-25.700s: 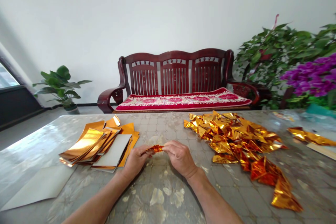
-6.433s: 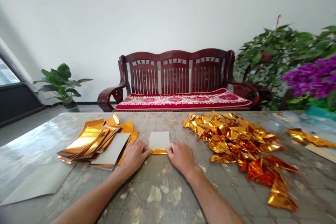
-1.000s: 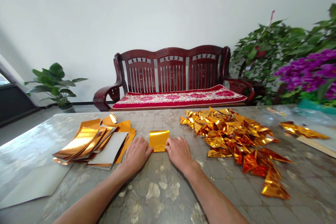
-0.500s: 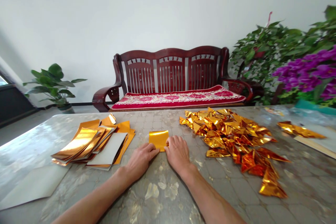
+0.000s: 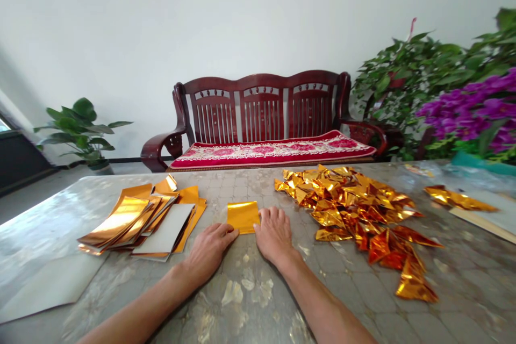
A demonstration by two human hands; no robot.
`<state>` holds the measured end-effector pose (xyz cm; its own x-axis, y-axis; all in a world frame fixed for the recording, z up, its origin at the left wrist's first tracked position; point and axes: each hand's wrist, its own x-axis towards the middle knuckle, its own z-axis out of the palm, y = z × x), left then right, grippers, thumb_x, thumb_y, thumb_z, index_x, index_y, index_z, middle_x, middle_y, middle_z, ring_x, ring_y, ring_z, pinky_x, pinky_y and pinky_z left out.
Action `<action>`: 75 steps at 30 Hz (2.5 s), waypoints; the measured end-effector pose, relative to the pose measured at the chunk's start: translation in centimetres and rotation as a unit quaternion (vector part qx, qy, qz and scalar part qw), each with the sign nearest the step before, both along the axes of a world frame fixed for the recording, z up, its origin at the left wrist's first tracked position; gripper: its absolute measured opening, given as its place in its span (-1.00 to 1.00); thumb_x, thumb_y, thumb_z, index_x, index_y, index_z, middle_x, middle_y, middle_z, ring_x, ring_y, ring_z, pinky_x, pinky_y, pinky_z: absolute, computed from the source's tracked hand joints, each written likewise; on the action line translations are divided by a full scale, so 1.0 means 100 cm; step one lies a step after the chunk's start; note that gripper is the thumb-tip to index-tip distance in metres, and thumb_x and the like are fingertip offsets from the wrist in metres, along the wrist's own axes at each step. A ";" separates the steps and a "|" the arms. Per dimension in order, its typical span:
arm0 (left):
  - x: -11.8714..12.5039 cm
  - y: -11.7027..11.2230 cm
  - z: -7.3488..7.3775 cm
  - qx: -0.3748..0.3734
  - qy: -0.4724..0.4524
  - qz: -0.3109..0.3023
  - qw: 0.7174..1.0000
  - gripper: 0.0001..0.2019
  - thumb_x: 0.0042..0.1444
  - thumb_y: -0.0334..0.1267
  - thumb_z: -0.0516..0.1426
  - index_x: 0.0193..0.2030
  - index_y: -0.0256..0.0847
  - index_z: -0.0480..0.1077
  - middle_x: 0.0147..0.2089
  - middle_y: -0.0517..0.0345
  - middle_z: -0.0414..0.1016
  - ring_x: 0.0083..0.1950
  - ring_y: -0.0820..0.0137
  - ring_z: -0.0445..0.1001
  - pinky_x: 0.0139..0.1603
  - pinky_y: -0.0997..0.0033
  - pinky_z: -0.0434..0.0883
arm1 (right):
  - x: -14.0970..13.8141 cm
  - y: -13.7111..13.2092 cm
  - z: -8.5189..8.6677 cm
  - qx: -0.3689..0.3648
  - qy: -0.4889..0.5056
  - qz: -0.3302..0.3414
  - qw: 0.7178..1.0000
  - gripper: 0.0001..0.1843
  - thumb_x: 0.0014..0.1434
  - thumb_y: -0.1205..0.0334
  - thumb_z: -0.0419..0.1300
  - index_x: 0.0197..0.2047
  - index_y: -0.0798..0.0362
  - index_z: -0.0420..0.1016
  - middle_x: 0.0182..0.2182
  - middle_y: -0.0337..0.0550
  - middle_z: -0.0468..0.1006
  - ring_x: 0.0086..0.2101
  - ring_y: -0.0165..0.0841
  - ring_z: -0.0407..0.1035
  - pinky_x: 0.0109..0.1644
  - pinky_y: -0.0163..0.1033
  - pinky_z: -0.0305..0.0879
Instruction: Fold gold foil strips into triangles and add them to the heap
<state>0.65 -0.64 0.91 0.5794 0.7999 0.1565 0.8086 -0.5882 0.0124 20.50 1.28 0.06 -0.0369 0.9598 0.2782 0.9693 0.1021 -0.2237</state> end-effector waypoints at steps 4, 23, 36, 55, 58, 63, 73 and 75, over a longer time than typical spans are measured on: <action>-0.003 -0.005 -0.001 0.003 0.026 0.012 1.000 -0.77 0.32 -0.36 0.02 0.03 -0.16 0.43 -0.10 0.04 0.49 -0.05 0.22 0.42 -0.01 0.23 0.40 | 0.010 0.007 0.001 -0.003 -0.002 -0.021 1.000 -0.72 0.23 0.18 0.20 0.02 0.00 0.46 -0.05 0.00 0.46 -0.03 -0.10 0.26 0.00 -0.10 0.11; 0.018 -0.023 0.000 -0.078 -0.077 0.024 0.994 -0.69 0.22 -0.44 -0.02 -0.08 -0.03 0.48 -0.11 0.15 0.46 -0.18 0.38 0.49 -0.25 0.47 0.34 | -0.007 -0.001 0.001 0.006 0.085 0.001 0.996 -0.80 0.09 0.05 0.31 -0.24 -0.05 0.57 -0.18 -0.14 0.53 -0.10 -0.19 0.28 -0.03 -0.15 0.09; 0.002 0.025 -0.004 -0.021 -0.206 0.101 0.973 -0.58 0.17 -0.28 0.16 0.19 -0.14 0.37 0.10 0.02 0.49 0.13 0.20 0.39 0.19 0.21 0.29 | -0.010 -0.010 0.003 0.001 0.114 0.176 0.978 -0.87 0.08 0.25 0.34 -0.25 -0.06 0.53 -0.18 -0.26 0.50 -0.06 -0.27 0.26 0.00 -0.22 0.09; -0.003 0.028 0.003 -0.165 -0.234 0.179 0.941 -0.90 -0.02 -0.26 0.22 -0.34 -0.20 0.46 -0.34 0.20 0.49 -0.30 0.38 0.43 -0.34 0.46 0.18 | -0.013 -0.014 0.005 0.001 0.098 0.176 0.979 -0.86 0.15 0.14 0.30 -0.22 -0.03 0.53 -0.22 -0.21 0.51 -0.10 -0.29 0.30 -0.04 -0.23 0.14; -0.002 0.030 -0.006 -0.175 -0.291 0.195 0.920 -0.90 0.01 -0.24 0.20 -0.38 -0.21 0.41 -0.48 0.28 0.41 -0.42 0.42 0.37 -0.40 0.48 0.14 | -0.014 -0.017 0.007 -0.003 0.082 0.173 0.982 -0.79 0.12 0.03 0.33 -0.23 -0.04 0.54 -0.23 -0.22 0.51 -0.11 -0.28 0.31 -0.05 -0.22 0.14; -0.001 0.031 -0.010 -0.119 -0.465 0.172 0.860 -0.84 0.06 -0.19 0.18 -0.39 -0.20 0.33 -0.50 0.31 0.33 -0.45 0.47 0.33 -0.39 0.50 0.23 | -0.011 -0.015 0.010 0.037 0.113 0.133 0.984 -0.89 0.18 0.14 0.28 -0.34 -0.04 0.55 -0.33 -0.23 0.53 -0.19 -0.31 0.33 -0.13 -0.25 0.15; -0.007 0.011 0.006 0.124 -0.307 0.010 0.943 -0.79 0.28 -0.28 0.09 0.00 -0.08 0.48 -0.07 0.06 0.47 -0.09 0.35 0.41 -0.02 0.37 0.34 | 0.013 -0.018 0.019 0.183 0.027 0.150 0.971 -0.69 0.39 0.16 0.03 -0.11 -0.21 0.63 -0.20 -0.16 0.62 -0.11 -0.21 0.27 -0.03 -0.12 0.03; -0.007 0.013 0.006 0.118 -0.243 0.002 0.963 -0.78 0.33 -0.27 0.04 -0.07 -0.06 0.53 -0.12 0.07 0.49 -0.11 0.34 0.41 -0.05 0.37 0.33 | 0.012 -0.017 0.018 0.169 0.005 0.167 0.971 -0.69 0.39 0.17 0.03 -0.12 -0.19 0.63 -0.22 -0.16 0.61 -0.11 -0.22 0.26 -0.04 -0.12 0.03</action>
<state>-0.05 0.65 1.46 0.3879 0.7116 0.5859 0.7435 -0.6172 0.2574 21.74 -0.44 1.82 -0.3257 0.7482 0.5780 0.8673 0.4799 -0.1324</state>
